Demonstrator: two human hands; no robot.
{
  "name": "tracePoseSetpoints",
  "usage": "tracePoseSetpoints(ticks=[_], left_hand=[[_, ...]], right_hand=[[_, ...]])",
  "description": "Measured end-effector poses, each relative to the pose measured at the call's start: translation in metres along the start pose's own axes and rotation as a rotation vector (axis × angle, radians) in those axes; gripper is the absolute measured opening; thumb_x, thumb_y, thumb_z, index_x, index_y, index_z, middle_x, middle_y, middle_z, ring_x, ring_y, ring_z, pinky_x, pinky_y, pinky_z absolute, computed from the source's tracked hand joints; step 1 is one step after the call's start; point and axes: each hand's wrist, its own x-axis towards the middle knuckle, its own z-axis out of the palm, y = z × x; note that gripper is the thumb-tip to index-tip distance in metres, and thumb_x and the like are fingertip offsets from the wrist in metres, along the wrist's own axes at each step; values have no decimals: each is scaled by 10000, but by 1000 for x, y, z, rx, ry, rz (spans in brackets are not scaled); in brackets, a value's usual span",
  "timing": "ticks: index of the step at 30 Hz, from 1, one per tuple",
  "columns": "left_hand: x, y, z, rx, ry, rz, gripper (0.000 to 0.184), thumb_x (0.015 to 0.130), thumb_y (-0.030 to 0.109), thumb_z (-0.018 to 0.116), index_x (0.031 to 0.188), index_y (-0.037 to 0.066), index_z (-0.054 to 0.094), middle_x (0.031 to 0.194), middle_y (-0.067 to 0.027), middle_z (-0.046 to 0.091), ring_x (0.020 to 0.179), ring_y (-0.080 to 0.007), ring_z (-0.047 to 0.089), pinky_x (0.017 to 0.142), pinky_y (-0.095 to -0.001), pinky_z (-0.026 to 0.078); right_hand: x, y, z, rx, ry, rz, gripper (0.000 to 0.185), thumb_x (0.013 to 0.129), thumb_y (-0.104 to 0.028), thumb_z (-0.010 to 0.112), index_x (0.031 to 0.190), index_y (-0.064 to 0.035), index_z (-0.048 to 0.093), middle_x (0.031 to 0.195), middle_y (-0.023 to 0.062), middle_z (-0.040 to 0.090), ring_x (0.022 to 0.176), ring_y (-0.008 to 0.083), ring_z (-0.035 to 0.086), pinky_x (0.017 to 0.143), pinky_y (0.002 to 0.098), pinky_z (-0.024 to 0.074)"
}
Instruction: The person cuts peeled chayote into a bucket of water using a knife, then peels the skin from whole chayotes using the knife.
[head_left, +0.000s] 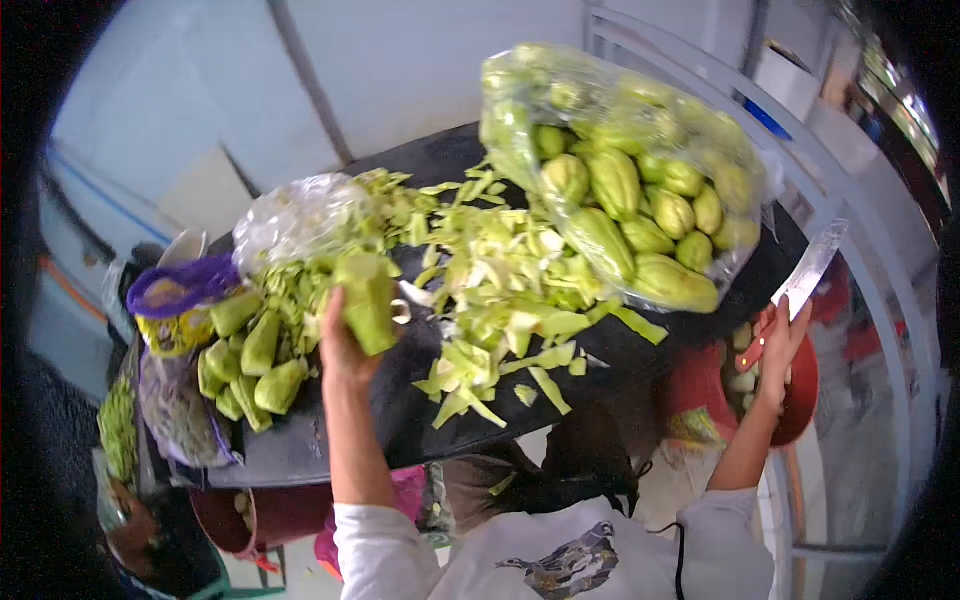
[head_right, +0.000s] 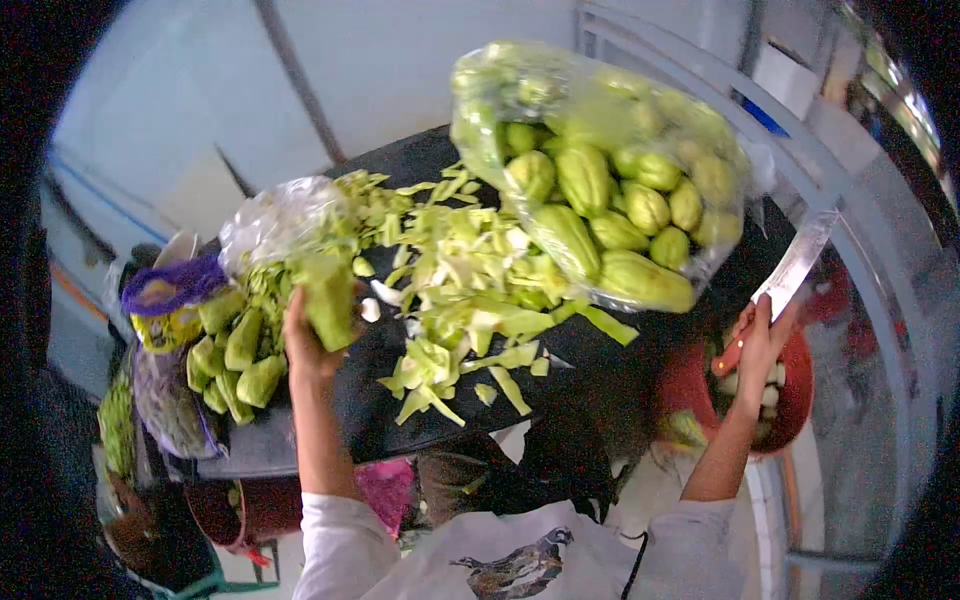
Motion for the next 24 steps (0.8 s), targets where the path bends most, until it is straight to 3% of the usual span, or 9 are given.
tracePoseSetpoints(ticks=[6, 8, 9, 13, 18, 20, 22, 23, 24], left_hand=[[37, -35, 6, 7, 114, -138, 529, 934, 461, 559, 1306, 90, 498, 1148, -99, 640, 955, -237, 645, 732, -417, 551], [39, -24, 16, 47, 25, 185, 553, 934, 487, 544, 1316, 92, 488, 1184, -98, 624, 1018, -246, 631, 795, -428, 542], [42, -23, 11, 26, 11, 179, 576, 934, 523, 524, 1325, 103, 479, 1195, -106, 612, 1052, -256, 618, 815, -426, 535], [45, -40, 9, -42, 87, -27, 622, 924, 597, 507, 1309, 109, 481, 1116, -81, 625, 858, -226, 612, 643, -346, 476], [46, -23, 28, -36, 80, 149, 544, 935, 559, 517, 1281, 139, 511, 1144, -61, 632, 938, -232, 622, 699, -369, 488], [49, -23, 31, -100, 109, 290, 533, 932, 560, 519, 1267, 147, 525, 1154, -59, 632, 963, -238, 620, 726, -390, 498], [44, -25, 26, -485, 90, -61, 542, 913, 587, 524, 1209, 135, 559, 1118, -68, 633, 982, -252, 611, 796, -439, 507], [43, -33, 30, -467, 294, -91, 539, 902, 590, 526, 1146, 112, 579, 1063, -78, 629, 962, -258, 612, 831, -475, 504], [45, -37, 26, -459, 251, -125, 537, 896, 578, 534, 1110, 87, 581, 1020, -85, 622, 945, -261, 615, 820, -478, 504]], right_hand=[[-42, -32, 103, -100, -345, -39, 310, 987, -142, 538, 1244, -47, 393, 776, 16, 523, 566, 80, 486, 481, 235, 426], [-61, -40, 137, -141, -590, -115, 354, 963, -95, 551, 1278, -42, 397, 778, 4, 543, 584, 66, 496, 494, 224, 424], [-69, -42, 154, -90, -684, -109, 372, 955, -82, 555, 1290, -45, 398, 776, 0, 552, 591, 59, 497, 499, 221, 421], [-103, -53, 228, 55, -940, -99, 389, 925, -47, 579, 1274, -42, 407, 779, -2, 571, 623, 46, 512, 513, 224, 419], [-118, -58, 302, 72, -982, -140, 423, 900, -62, 644, 1251, -30, 409, 818, 18, 572, 666, 56, 546, 550, 224, 453], [-120, -68, 325, 185, -991, 59, 496, 846, -72, 730, 1225, -26, 414, 854, 20, 565, 693, 63, 560, 590, 219, 476], [-124, -65, 345, 265, -1009, -35, 570, 779, -54, 796, 1200, -29, 413, 890, 16, 558, 709, 70, 567, 587, 221, 485], [-126, -60, 351, 240, -1040, -34, 634, 732, -32, 827, 1208, -27, 409, 958, 31, 569, 719, 72, 575, 572, 216, 486], [-128, -58, 355, 239, -1045, -30, 634, 732, -32, 827, 1208, -27, 409, 958, 31, 569, 719, 72, 575, 572, 216, 486]])
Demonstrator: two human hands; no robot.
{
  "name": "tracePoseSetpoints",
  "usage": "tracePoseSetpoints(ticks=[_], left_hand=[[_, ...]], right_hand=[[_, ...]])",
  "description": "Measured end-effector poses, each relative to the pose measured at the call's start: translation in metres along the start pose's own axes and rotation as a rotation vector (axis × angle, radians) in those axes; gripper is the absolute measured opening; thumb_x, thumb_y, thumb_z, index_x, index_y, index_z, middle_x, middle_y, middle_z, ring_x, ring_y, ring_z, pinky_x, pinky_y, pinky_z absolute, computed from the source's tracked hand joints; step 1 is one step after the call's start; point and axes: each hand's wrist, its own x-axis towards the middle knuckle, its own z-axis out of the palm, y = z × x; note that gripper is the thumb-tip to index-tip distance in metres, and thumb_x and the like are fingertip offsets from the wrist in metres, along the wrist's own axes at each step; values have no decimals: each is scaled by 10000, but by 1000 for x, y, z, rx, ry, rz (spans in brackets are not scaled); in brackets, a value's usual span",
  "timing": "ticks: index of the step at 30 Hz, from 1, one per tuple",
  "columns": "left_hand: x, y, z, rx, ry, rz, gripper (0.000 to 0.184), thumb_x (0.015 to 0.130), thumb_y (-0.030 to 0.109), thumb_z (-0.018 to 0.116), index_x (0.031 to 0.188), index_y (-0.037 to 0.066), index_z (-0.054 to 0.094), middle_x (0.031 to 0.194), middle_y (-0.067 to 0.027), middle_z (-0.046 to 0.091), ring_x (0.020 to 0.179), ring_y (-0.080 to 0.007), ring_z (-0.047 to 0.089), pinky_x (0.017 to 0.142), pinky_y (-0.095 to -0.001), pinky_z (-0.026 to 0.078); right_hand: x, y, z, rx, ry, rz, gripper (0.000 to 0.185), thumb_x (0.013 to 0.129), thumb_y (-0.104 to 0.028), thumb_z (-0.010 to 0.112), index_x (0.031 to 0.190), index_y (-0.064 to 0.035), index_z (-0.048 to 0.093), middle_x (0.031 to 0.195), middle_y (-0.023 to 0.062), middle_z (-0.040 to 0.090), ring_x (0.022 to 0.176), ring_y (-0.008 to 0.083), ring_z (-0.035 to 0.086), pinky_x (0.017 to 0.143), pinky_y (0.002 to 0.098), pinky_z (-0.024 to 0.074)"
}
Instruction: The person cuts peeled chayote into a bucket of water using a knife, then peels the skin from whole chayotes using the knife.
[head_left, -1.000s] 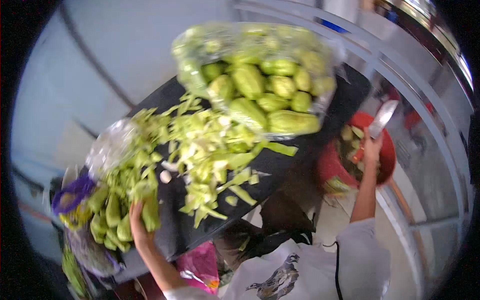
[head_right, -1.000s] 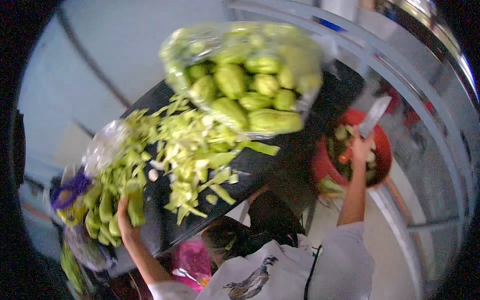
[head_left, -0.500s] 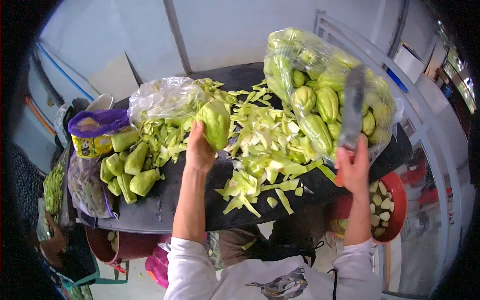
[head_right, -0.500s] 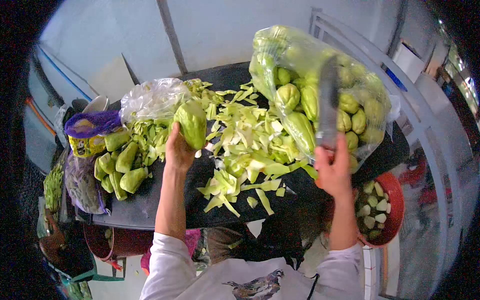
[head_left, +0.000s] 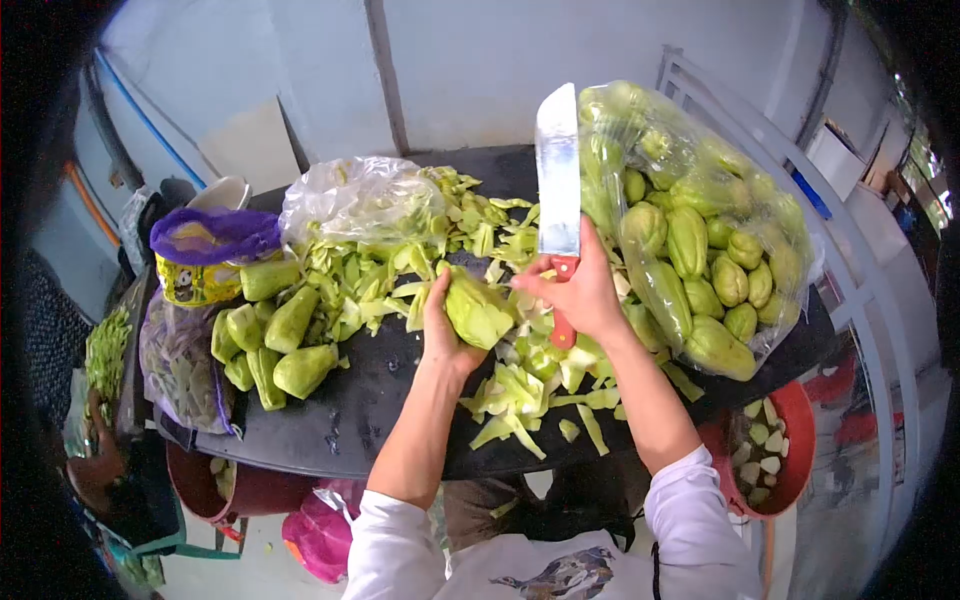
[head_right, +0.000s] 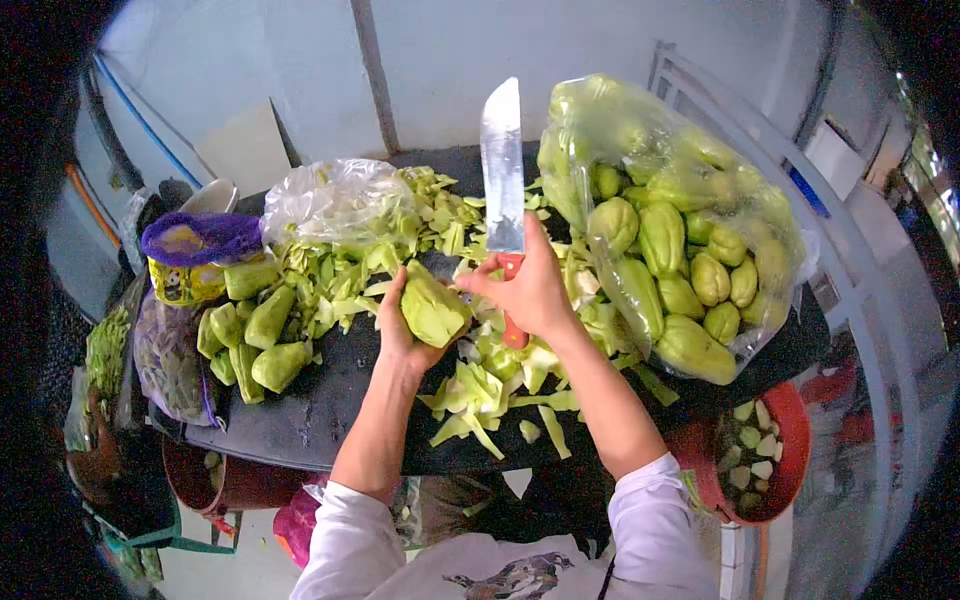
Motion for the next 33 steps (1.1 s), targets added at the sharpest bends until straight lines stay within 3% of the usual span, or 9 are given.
tracePoseSetpoints(ticks=[4, 7, 11, 16, 17, 20, 26, 31, 33], left_hand=[[-2, 13, -5, -32, -48, -50, 553, 903, 569, 523, 1105, 56, 576, 1013, -120, 625, 935, -296, 624, 784, -480, 520], [3, 21, -4, -90, -255, -129, 601, 913, 621, 482, 1205, 96, 488, 1139, -188, 569, 1121, -395, 587, 783, -484, 525], [10, 26, -2, -97, -222, -238, 573, 930, 615, 453, 1169, 103, 545, 1076, -148, 618, 976, -342, 630, 779, -541, 534], [21, 25, -7, 14, -292, -294, 544, 933, 606, 456, 1139, 120, 584, 971, -107, 653, 882, -289, 647, 725, -551, 538], [21, 23, -11, 32, -255, -239, 557, 941, 590, 453, 1175, 97, 568, 1017, -129, 646, 905, -301, 644, 754, -525, 545], [23, 20, -18, 112, -149, -175, 573, 957, 581, 434, 1227, 89, 554, 1039, -118, 643, 905, -272, 651, 790, -477, 556], [24, 21, -37, 88, -204, -184, 595, 950, 596, 427, 1259, 102, 546, 1053, -125, 647, 896, -290, 657, 745, -470, 565], [14, 19, -24, 103, -124, -139, 527, 966, 519, 431, 1274, 105, 534, 1061, -137, 647, 911, -301, 653, 746, -486, 556], [15, 17, -22, 113, -108, -127, 519, 968, 509, 432, 1273, 100, 533, 1060, -138, 648, 913, -302, 652, 760, -485, 552]], right_hand=[[-13, 8, 19, 13, -133, -24, 742, 679, -59, 870, 1255, -31, 402, 1003, 48, 598, 792, 78, 614, 587, 233, 506], [-14, 3, 24, -76, -177, -23, 697, 721, -63, 842, 1262, -38, 402, 930, 48, 633, 794, 72, 621, 644, 251, 539], [-1, 1, 24, 80, -163, 32, 651, 739, 48, 792, 1248, -52, 399, 968, 54, 609, 821, 76, 602, 675, 229, 527], [15, 20, 5, -298, 2, -53, 518, 808, 48, 711, 1226, -37, 416, 970, 42, 584, 807, 77, 601, 697, 228, 532], [12, 24, 2, -276, 44, -87, 399, 829, -34, 723, 1136, -9, 469, 901, 49, 625, 753, 83, 628, 629, 261, 531], [4, 30, -5, -111, 4, -35, 413, 836, -77, 745, 1138, -17, 471, 891, 48, 621, 717, 92, 627, 600, 264, 525], [-5, 40, -7, -172, -138, 116, 219, 960, -182, 606, 1009, -8, 481, 752, 63, 616, 630, 98, 595, 561, 292, 511], [-6, 31, 3, -440, -93, -204, 192, 967, -165, 571, 1002, -2, 475, 729, 129, 633, 622, 262, 632, 517, 369, 475], [-5, 35, 2, -499, -104, -208, 193, 964, -166, 573, 994, -1, 477, 733, 146, 631, 651, 295, 642, 535, 387, 477]])
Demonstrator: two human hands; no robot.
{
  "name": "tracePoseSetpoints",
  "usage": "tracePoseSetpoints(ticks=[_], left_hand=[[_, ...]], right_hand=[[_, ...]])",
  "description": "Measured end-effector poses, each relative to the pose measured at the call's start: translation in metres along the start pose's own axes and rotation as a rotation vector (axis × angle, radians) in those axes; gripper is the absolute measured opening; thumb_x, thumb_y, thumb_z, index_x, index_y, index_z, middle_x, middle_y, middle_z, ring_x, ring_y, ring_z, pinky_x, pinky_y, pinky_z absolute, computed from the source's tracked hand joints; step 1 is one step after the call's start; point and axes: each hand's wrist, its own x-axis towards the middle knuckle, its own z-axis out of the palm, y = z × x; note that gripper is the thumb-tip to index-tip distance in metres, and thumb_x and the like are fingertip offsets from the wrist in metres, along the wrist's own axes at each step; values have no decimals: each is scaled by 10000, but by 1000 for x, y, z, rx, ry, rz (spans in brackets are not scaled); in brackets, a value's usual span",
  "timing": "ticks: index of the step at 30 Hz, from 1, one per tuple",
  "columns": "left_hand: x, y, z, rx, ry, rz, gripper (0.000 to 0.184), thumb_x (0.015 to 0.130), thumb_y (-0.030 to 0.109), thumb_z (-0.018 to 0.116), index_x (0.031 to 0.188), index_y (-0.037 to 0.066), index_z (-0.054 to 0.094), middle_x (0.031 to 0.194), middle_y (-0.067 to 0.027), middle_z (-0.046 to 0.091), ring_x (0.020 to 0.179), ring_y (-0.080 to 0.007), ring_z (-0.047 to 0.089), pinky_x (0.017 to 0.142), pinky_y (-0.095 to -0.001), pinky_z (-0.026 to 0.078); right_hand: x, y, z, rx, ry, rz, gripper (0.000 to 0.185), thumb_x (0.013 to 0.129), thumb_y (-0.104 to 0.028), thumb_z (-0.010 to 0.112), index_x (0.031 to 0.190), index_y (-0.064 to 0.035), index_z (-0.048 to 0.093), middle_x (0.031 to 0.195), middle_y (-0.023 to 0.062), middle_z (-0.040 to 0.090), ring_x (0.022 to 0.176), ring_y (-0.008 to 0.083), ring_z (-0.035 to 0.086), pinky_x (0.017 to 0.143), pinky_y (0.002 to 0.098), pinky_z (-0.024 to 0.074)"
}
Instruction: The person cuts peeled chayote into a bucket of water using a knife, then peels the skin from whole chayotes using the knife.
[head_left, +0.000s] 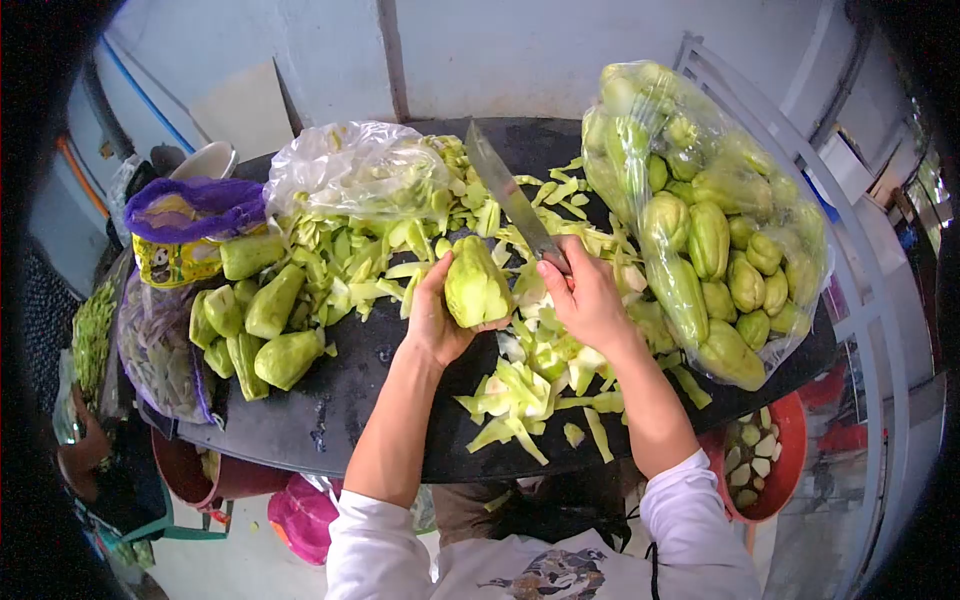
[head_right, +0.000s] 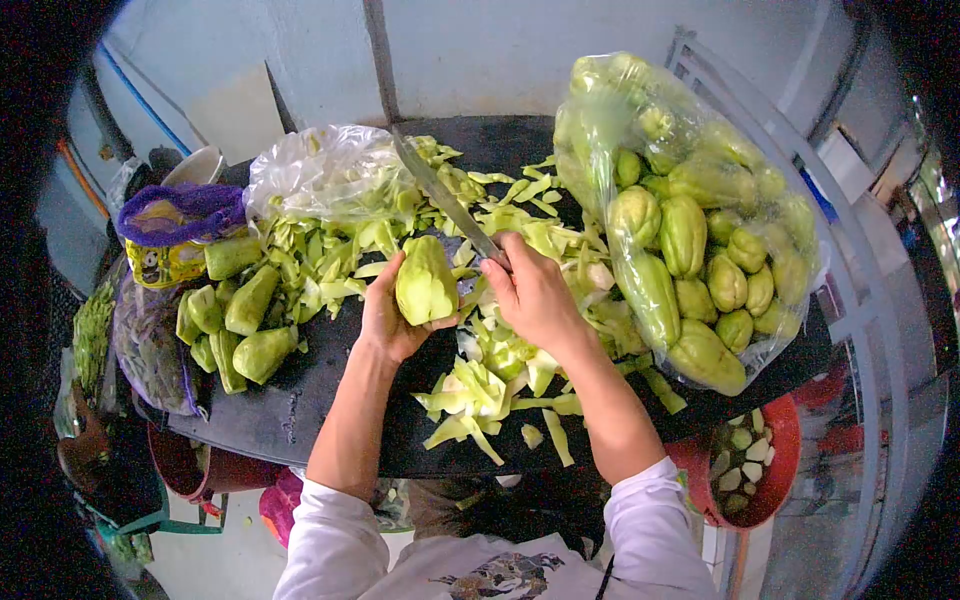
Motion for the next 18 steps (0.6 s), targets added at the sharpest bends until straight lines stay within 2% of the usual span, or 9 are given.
tracePoseSetpoints(ticks=[2, 5, 9, 10, 12, 13, 14, 15, 18], left_hand=[[7, -1, -13, -4, -20, 37, 507, 976, 479, 438, 1273, 78, 529, 1068, -140, 649, 913, -305, 651, 792, -478, 542], [3, 1, -12, -11, -49, 24, 491, 979, 463, 447, 1266, 73, 532, 1062, -134, 652, 901, -301, 651, 787, -475, 542], [-2, -1, -5, 24, -137, 114, 544, 977, 425, 463, 1406, 91, 434, 1160, -144, 613, 967, -283, 636, 792, -444, 546], [0, -1, -11, 94, -222, 134, 653, 928, 417, 542, 1464, 87, 363, 1202, -146, 592, 1000, -279, 626, 804, -428, 547], [-3, 4, -14, 126, -326, 81, 687, 892, 396, 602, 1452, 64, 384, 1234, -144, 584, 1023, -271, 623, 854, -401, 532], [-5, 6, -16, 155, -428, 35, 722, 855, 375, 663, 1441, 40, 404, 1266, -142, 575, 1046, -263, 619, 905, -373, 517], [-8, 9, -16, 189, -409, 9, 796, 787, 359, 722, 1431, 7, 414, 1222, -154, 598, 1033, -254, 630, 894, -355, 519], [-9, 10, -17, 191, -408, 5, 796, 787, 359, 722, 1431, 7, 414, 1222, -154, 598, 1033, -254, 630, 894, -355, 519], [-12, 11, -16, 271, -456, 39, 782, 759, 312, 736, 1390, -52, 452, 1183, -169, 625, 1040, -242, 633, 901, -340, 504]], right_hand=[[1, 2, 1, -55, -18, -6, 194, 960, -167, 576, 986, -1, 478, 737, 162, 630, 680, 329, 651, 552, 404, 480], [1, 3, -2, -23, -66, 104, 219, 968, -200, 576, 970, -1, 484, 703, 131, 617, 632, 270, 638, 560, 398, 468], [1, -5, -10, 277, -101, 306, 266, 955, -256, 607, 965, -8, 511, 677, 71, 596, 584, 173, 588, 542, 336, 458], [0, -6, -12, 347, -128, 347, 301, 933, -293, 643, 979, -16, 536, 678, 43, 596, 584, 132, 573, 535, 303, 457], [-2, -9, -16, 415, -146, 395, 340, 912, -331, 679, 993, -23, 560, 679, 16, 596, 585, 92, 558, 529, 269, 457], [-3, -11, -15, 356, -154, 288, 429, 831, -375, 755, 1000, -23, 577, 682, 3, 597, 590, 80, 550, 540, 259, 464], [-3, -13, -15, 298, -163, 182, 528, 750, -419, 831, 1006, -22, 594, 685, -10, 598, 595, 69, 542, 551, 250, 471], [-3, -16, -16, 300, -160, 185, 528, 750, -419, 831, 1006, -22, 594, 685, -10, 598, 595, 69, 542, 551, 250, 471], [-3, -19, -14, 223, -262, 238, 730, 529, -426, 956, 1034, -25, 612, 684, -39, 596, 600, 38, 527, 541, 202, 436]])
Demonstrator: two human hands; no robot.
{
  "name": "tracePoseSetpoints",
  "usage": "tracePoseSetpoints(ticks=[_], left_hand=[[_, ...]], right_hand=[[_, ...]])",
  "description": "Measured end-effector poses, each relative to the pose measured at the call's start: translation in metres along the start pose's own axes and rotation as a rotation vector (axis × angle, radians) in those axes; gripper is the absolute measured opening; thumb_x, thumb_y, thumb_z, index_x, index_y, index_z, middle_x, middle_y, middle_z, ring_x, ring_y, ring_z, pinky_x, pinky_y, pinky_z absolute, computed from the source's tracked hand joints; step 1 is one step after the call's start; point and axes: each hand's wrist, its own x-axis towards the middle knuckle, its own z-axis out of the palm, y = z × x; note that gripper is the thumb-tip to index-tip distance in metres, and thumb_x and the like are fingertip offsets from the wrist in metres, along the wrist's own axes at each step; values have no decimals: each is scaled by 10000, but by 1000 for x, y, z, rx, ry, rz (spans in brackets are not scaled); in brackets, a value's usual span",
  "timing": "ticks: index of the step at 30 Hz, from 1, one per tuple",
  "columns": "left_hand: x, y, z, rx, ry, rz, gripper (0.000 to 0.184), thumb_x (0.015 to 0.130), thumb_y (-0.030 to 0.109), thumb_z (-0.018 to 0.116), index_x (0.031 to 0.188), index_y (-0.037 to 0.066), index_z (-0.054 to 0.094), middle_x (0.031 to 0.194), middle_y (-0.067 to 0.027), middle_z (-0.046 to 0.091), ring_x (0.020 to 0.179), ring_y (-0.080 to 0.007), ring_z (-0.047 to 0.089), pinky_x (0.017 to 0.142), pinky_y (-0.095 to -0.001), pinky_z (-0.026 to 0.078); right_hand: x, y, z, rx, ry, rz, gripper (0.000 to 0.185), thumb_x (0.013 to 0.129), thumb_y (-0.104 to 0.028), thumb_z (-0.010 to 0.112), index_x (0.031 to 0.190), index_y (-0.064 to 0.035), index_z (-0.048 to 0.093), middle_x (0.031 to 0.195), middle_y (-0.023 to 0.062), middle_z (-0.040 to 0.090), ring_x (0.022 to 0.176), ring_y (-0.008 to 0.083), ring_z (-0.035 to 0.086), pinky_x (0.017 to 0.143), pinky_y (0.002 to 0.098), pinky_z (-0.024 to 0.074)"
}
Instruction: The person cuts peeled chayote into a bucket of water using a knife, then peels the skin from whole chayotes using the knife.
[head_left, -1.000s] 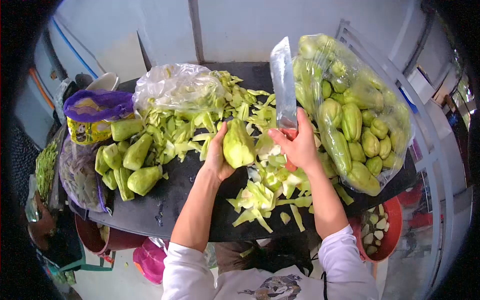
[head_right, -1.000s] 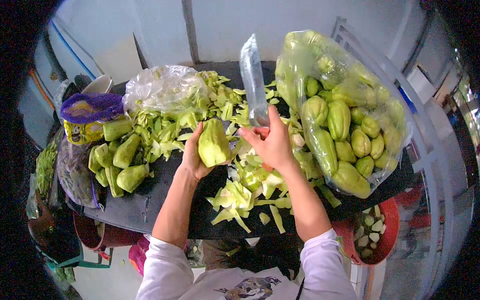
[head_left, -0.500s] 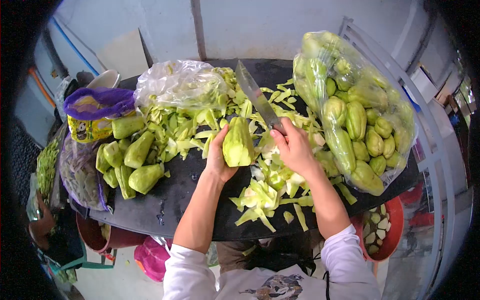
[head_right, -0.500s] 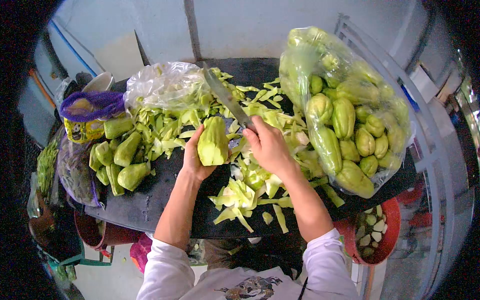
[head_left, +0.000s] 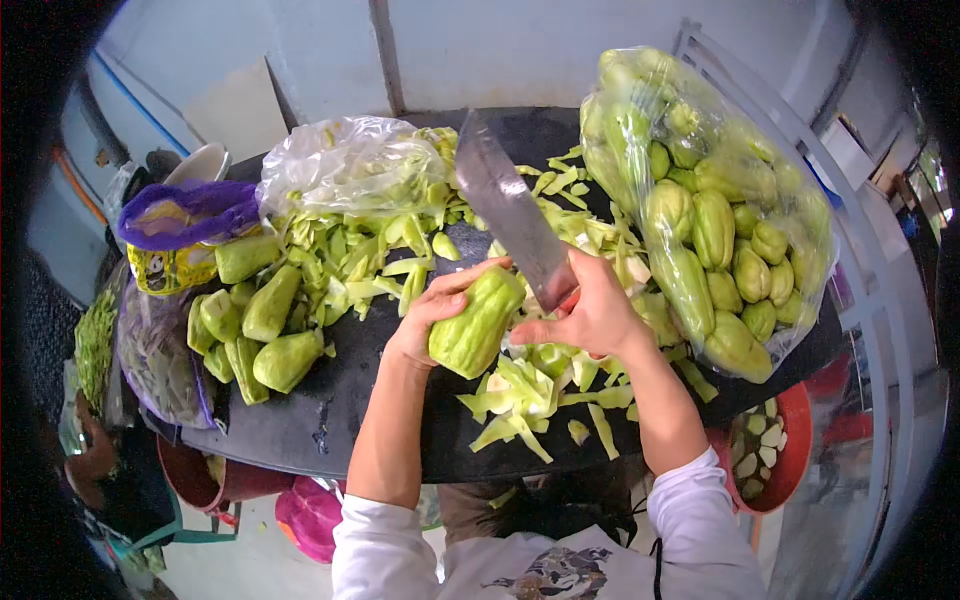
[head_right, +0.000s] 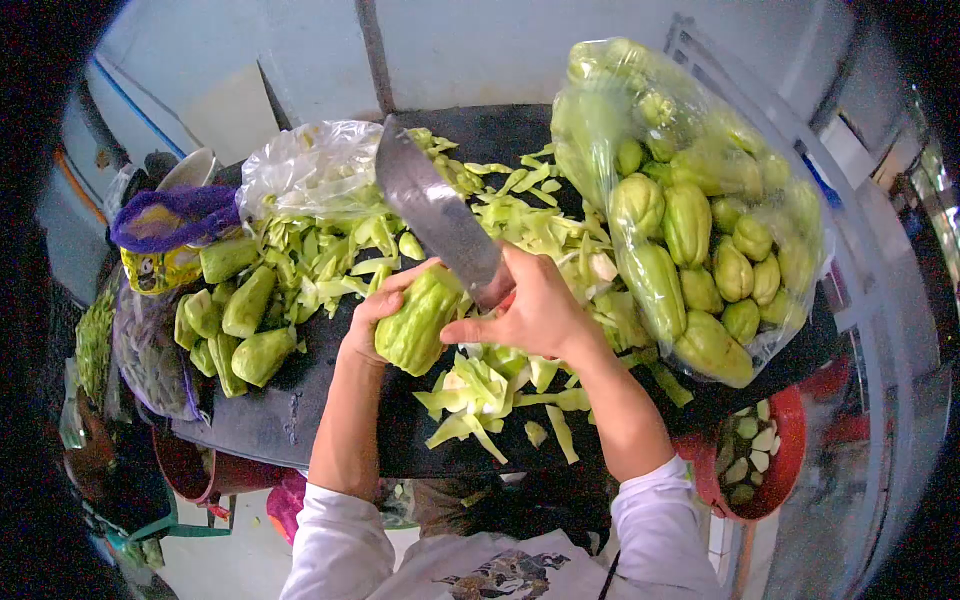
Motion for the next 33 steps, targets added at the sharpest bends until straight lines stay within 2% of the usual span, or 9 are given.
tracePoseSetpoints(ticks=[4, 8, 13, 22, 24, 27, 28, 30, 33], left_hand=[[-3, -3, -15, 61, 2, -42, 699, 723, 242, 749, 1323, -48, 539, 1244, -192, 614, 1083, -260, 623, 980, -350, 456], [-7, -2, -16, 96, -13, -63, 657, 707, 211, 743, 1287, -45, 574, 1228, -190, 627, 1088, -268, 621, 987, -352, 452], [-8, -2, -10, 147, 76, -35, 614, 667, 196, 741, 1208, -66, 619, 1172, -198, 651, 1048, -262, 632, 956, -340, 468], [-5, -5, -9, 159, 122, 5, 587, 680, 222, 717, 1172, -84, 625, 1084, -183, 674, 956, -247, 646, 859, -334, 502], [-5, -3, -7, 150, 118, 2, 579, 687, 222, 717, 1170, -83, 625, 1078, -182, 674, 947, -244, 647, 852, -333, 504], [-5, -1, -4, 141, 120, 2, 565, 705, 223, 716, 1172, -81, 624, 1075, -179, 674, 935, -238, 650, 840, -328, 507], [-5, -1, -3, 141, 127, 6, 560, 716, 224, 714, 1177, -79, 622, 1076, -177, 674, 932, -236, 651, 835, -325, 507], [-5, -2, -4, 146, 136, 8, 558, 722, 226, 714, 1180, -77, 621, 1078, -175, 675, 934, -233, 651, 833, -322, 507], [-4, -3, -2, 155, 152, 22, 551, 732, 230, 710, 1183, -74, 620, 1078, -169, 676, 935, -228, 652, 828, -316, 507]], right_hand=[[-3, -8, 5, -70, -1, -40, 725, 538, -431, 951, 1034, -23, 616, 674, -33, 605, 586, 42, 526, 531, 209, 432], [-3, -8, 6, -123, 12, -91, 719, 535, -456, 945, 1005, -18, 623, 636, -22, 597, 556, 52, 521, 518, 231, 433], [-3, -6, 6, -192, 26, -104, 713, 542, -500, 928, 975, -18, 630, 598, -7, 584, 530, 69, 524, 510, 253, 443], [-2, -7, 7, -236, 22, -89, 694, 614, -530, 883, 996, -8, 630, 569, 17, 588, 508, 93, 553, 500, 279, 468], [-2, -10, 8, -261, -8, -20, 652, 645, -529, 860, 889, 4, 575, 578, 93, 624, 521, 215, 644, 524, 337, 505], [-2, -9, 10, -277, 34, -44, 665, 645, -541, 856, 887, 9, 571, 581, 96, 627, 529, 224, 653, 525, 343, 509], [-2, -6, 11, -276, 31, -45, 665, 645, -541, 856, 887, 9, 571, 581, 96, 627, 529, 224, 653, 525, 343, 509], [-2, 2, 13, -277, 84, -168, 744, 605, -575, 866, 961, 22, 601, 539, 26, 576, 472, 105, 560, 472, 273, 463], [-3, 1, 13, -286, 79, -128, 760, 581, -596, 867, 956, 9, 602, 543, 18, 569, 478, 98, 549, 477, 271, 462]])
